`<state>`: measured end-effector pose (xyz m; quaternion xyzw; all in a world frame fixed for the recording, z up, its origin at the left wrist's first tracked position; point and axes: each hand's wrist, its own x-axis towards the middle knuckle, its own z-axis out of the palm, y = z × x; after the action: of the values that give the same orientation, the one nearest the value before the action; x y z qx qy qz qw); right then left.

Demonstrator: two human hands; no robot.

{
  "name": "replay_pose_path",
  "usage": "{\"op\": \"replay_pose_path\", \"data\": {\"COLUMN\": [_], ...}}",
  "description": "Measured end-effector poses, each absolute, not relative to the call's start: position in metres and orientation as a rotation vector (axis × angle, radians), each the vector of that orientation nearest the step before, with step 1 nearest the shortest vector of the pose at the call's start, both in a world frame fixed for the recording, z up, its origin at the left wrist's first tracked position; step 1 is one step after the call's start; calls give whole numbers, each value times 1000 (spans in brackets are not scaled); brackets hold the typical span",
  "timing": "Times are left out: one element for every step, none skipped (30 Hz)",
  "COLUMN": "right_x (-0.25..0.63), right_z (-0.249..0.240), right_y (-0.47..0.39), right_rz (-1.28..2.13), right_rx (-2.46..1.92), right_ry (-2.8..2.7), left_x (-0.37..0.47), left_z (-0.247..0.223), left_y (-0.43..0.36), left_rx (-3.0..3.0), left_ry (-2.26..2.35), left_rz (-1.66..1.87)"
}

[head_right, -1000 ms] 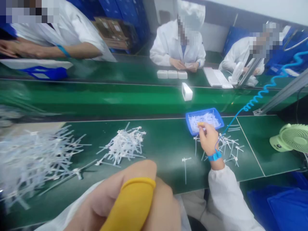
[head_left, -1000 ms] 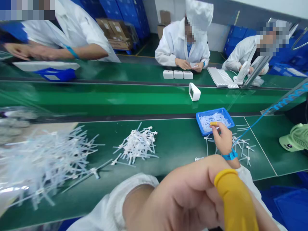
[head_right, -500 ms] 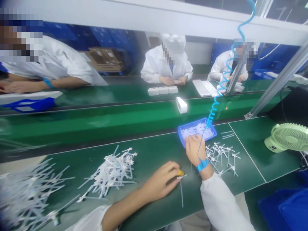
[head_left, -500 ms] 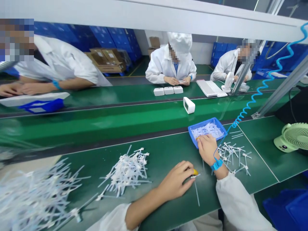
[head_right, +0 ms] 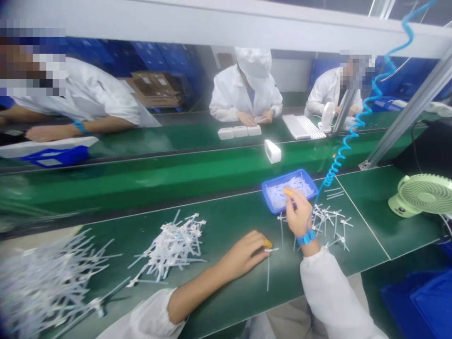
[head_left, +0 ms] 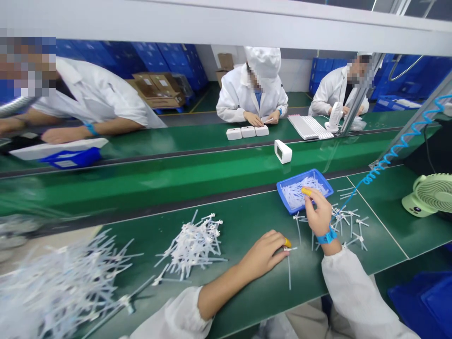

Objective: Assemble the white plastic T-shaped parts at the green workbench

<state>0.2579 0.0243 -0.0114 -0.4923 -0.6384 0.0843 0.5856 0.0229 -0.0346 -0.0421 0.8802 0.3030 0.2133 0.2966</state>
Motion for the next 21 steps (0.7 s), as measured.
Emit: {"op": "replay_pose_path", "data": {"right_x": [261,263,266,269,271,272,272,271,269,267,264,261,259,256,254,252,250,249,248,248,247], "right_z": [-8,-4,-1,2,3,3,2,-1,-5,-10,-15,-21,-25,-29,-31,-32,-32,-31,-29,-28,-27], "right_y": [22,18,11,2,-9,-23,-39,-54,-70,-84,-97,-107,-114,-119,-121,-122,-121,-119,-117,-115,-114], "right_rz": [183,174,174,186,214,256,309,373,430,486,536,574,606,629,646,660,671,680,688,695,701], "right_rx": [-1149,-1159,-1173,-1186,-1198,-1207,-1214,-1231,-1260,-1297,-1331,-1358,-1375,-1378,-1371,-1358,-1344,-1333,-1326,-1321,-1315], "right_ry": [-1460,-1431,-1410,-1402,-1416,-1446,-1487,-1534,-1561,-1576,-1586,-1594,-1609,-1631,-1659,-1692,-1725,-1757,-1788,-1819,-1847], "left_x": [23,24,24,25,25,25,25,25,25,25,25,25,24,24,24,23,23,22,22,21,21], "left_z": [-40,-38,-36,-34,-33,-33,-33,-34,-35,-37,-38,-38,-38,-38,-38,-38,-38,-38,-38,-38,-38], "left_y": [-36,-37,-38,-40,-41,-41,-42,-42,-41,-41,-41,-40,-40,-40,-40,-40,-40,-40,-40,-39,-39], "left_rx": [2330,2323,2323,2329,2339,2350,2358,2362,2359,2351,2340,2326,2310,2294,2279,2267,2259,2254,2252,2250,2248], "left_ry": [813,818,821,822,823,824,824,823,823,823,824,828,834,839,840,835,824,810,794,782,777], "left_rz": [576,585,591,590,583,571,557,545,539,537,536,536,537,537,535,532,527,522,515,508,500]}}
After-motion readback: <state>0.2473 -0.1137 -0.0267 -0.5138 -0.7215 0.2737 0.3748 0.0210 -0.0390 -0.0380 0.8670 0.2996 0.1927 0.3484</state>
